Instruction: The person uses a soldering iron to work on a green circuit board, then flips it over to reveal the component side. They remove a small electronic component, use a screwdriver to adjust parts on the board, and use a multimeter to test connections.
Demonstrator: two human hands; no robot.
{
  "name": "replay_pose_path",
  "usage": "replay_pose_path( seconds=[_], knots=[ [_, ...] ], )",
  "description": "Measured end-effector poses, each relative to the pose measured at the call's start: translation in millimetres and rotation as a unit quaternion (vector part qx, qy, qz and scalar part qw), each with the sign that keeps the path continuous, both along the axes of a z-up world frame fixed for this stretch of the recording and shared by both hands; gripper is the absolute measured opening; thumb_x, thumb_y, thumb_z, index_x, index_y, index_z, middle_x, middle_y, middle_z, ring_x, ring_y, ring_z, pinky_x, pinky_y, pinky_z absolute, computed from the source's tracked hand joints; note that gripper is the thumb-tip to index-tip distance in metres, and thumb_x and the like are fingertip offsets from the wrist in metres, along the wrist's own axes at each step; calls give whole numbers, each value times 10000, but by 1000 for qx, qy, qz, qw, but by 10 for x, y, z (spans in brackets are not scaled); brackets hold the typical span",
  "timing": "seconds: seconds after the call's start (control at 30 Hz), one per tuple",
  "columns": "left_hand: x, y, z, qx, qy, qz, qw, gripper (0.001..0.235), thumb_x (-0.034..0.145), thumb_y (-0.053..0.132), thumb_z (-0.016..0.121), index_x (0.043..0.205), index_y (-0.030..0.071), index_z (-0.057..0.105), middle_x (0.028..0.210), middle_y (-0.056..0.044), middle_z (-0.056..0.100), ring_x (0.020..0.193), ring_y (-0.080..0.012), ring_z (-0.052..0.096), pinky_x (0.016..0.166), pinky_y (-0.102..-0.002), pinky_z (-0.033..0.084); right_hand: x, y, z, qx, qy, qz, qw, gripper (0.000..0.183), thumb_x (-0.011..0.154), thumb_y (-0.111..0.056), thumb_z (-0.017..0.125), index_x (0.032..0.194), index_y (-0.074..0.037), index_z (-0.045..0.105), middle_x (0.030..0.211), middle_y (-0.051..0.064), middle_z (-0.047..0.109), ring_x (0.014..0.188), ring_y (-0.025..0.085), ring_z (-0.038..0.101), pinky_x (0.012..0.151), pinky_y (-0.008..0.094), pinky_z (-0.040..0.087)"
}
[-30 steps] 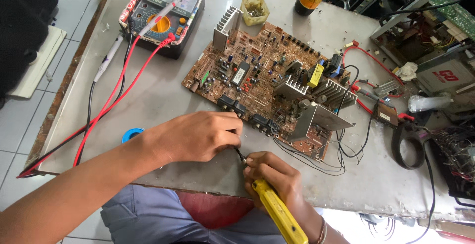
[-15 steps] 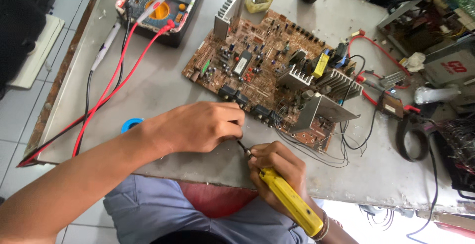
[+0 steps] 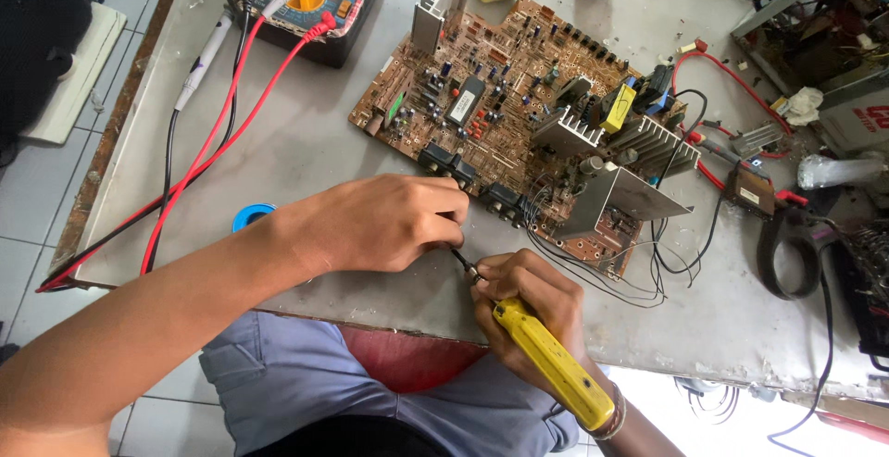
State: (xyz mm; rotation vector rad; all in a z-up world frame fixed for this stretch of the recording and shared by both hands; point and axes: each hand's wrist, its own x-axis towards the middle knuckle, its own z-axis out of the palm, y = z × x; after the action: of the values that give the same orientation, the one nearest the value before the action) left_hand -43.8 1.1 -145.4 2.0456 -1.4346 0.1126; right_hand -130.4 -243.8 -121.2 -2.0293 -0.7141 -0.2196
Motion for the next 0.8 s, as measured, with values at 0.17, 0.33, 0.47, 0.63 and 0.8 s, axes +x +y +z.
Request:
replay_pose_path(
  seconds=[0.17,0.33,0.47,0.63,0.8],
  knots=[
    [0,-2,1,0,-10,2,1000,155,950,-55,650,840,45,693,939,-77,611,926,-295,625,620,-456,507,29,26,72,-6,9,1,1000,233,874,31,748,798,-81,559,876,114,714,862,211,809,788,271,613],
    [15,-10,9,-24,26,-7,999,129,968,-54,661,976,11,772,987,-77,663,952,-294,646,634,-463,531,23,30,69,48,22,-12,999,201,899,-1,739,789,-73,588,799,91,694,791,221,754,763,299,570],
    [-26,4,65,-19,94,5,995,168,989,44,729,1131,38,639,1033,-115,700,963,-321,672,766,-458,541,56,-271,-182,126,91,-73,985,274,899,40,770,872,-123,552,865,40,651,810,161,662,756,283,553],
    [-2,7,-5,-16,-20,-6,1000,92,993,-42,679,957,20,623,923,-101,582,844,-310,565,720,-447,470,99,-176,-60,108,98,-10,989,184,921,-19,764,841,-87,614,893,102,707,903,241,775,842,322,634],
    [-39,9,-17,0,-40,21,999,128,1037,-10,597,917,35,600,933,-92,558,837,-294,555,706,-440,473,89,-62,5,83,51,-9,995,202,930,-14,745,808,-67,592,847,110,711,848,245,783,788,311,614]
  ],
)
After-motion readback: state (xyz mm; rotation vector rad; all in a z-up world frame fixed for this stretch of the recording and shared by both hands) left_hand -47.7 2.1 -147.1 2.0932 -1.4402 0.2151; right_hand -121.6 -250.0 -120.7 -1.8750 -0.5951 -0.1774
